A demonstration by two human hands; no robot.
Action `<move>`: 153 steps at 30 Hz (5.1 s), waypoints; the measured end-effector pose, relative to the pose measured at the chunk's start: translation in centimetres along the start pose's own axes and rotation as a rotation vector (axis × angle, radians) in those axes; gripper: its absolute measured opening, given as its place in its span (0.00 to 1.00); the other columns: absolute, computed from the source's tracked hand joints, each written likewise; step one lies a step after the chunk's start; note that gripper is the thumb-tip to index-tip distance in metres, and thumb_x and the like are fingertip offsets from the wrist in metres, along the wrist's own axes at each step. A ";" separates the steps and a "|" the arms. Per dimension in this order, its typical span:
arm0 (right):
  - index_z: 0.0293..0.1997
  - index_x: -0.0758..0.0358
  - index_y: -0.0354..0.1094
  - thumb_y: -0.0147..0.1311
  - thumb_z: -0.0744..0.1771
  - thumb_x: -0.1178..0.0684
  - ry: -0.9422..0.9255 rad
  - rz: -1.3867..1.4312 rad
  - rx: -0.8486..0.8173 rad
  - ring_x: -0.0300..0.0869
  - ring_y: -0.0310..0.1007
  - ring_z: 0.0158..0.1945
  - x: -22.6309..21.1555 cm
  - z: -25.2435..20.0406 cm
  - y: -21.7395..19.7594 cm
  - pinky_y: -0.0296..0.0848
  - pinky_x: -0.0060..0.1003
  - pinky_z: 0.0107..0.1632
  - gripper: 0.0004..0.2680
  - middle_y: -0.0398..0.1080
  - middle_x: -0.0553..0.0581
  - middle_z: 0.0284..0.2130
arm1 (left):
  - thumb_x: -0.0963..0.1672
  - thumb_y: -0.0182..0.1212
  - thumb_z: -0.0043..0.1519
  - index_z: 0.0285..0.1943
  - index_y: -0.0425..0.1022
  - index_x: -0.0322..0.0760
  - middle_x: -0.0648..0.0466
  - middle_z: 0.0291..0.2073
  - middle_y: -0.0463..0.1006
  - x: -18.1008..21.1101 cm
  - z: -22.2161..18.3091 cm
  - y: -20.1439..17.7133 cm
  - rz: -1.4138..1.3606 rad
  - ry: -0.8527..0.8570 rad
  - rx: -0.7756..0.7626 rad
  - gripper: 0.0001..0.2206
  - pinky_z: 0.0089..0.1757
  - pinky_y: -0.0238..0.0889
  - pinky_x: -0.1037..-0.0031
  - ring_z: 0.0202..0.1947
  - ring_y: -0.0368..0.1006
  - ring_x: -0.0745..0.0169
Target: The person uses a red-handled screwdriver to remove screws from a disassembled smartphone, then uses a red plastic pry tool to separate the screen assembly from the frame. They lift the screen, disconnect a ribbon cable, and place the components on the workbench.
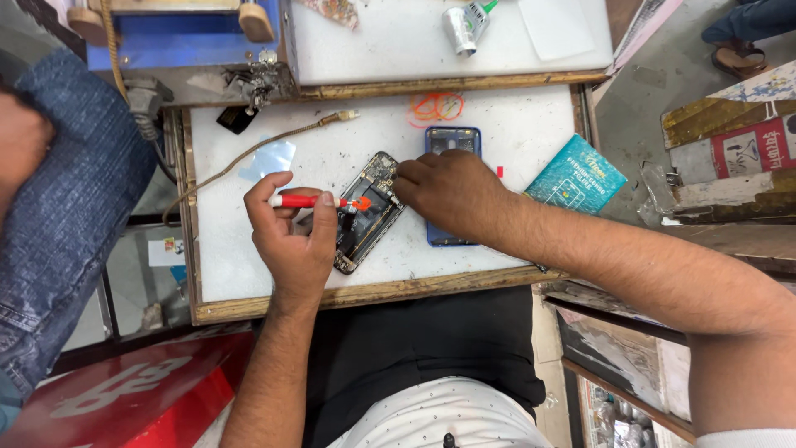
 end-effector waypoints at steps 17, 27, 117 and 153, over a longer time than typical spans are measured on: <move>0.44 0.62 0.69 0.59 0.62 0.55 -0.010 -0.139 -0.187 0.42 0.78 0.37 -0.6 2.3 -0.8 0.79 0.36 0.29 0.09 0.71 0.56 0.39 | 0.37 0.62 0.71 0.66 0.55 0.33 0.47 0.38 0.81 0.1 0.0 -0.3 0.067 0.031 -0.029 0.20 0.37 0.72 0.81 0.36 0.78 0.69; 0.38 0.58 0.69 0.58 0.65 0.51 -0.132 -0.213 -0.029 0.40 0.75 0.35 0.3 2.1 0.0 0.73 0.37 0.31 0.05 0.69 0.49 0.31 | 0.37 0.62 0.72 0.67 0.55 0.33 0.47 0.40 0.81 -0.3 -0.3 -0.4 0.033 -0.010 -0.030 0.20 0.39 0.71 0.80 0.36 0.79 0.69; 0.54 0.58 0.77 0.61 0.69 0.62 0.270 0.624 0.398 0.47 0.70 0.59 5.0 -3.7 2.6 0.68 0.44 0.65 0.09 0.77 0.51 0.44 | 0.38 0.66 0.74 0.71 0.51 0.40 0.46 0.46 0.81 1.7 3.3 5.1 0.303 0.369 -0.293 0.25 0.46 0.78 0.75 0.48 0.84 0.57; 0.54 0.57 0.77 0.61 0.71 0.61 0.268 0.639 0.442 0.43 0.70 0.56 5.1 -3.7 2.9 0.70 0.38 0.61 0.07 0.77 0.51 0.41 | 0.38 0.67 0.73 0.70 0.52 0.40 0.45 0.48 0.80 1.8 3.2 5.3 0.394 0.464 -0.316 0.25 0.46 0.82 0.71 0.47 0.83 0.54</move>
Point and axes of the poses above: each hand's wrist, its own z-axis towards the middle knuckle, its own y-axis out of the palm, x = y × z, the point moved 1 cm from there along z, towards the middle knuckle
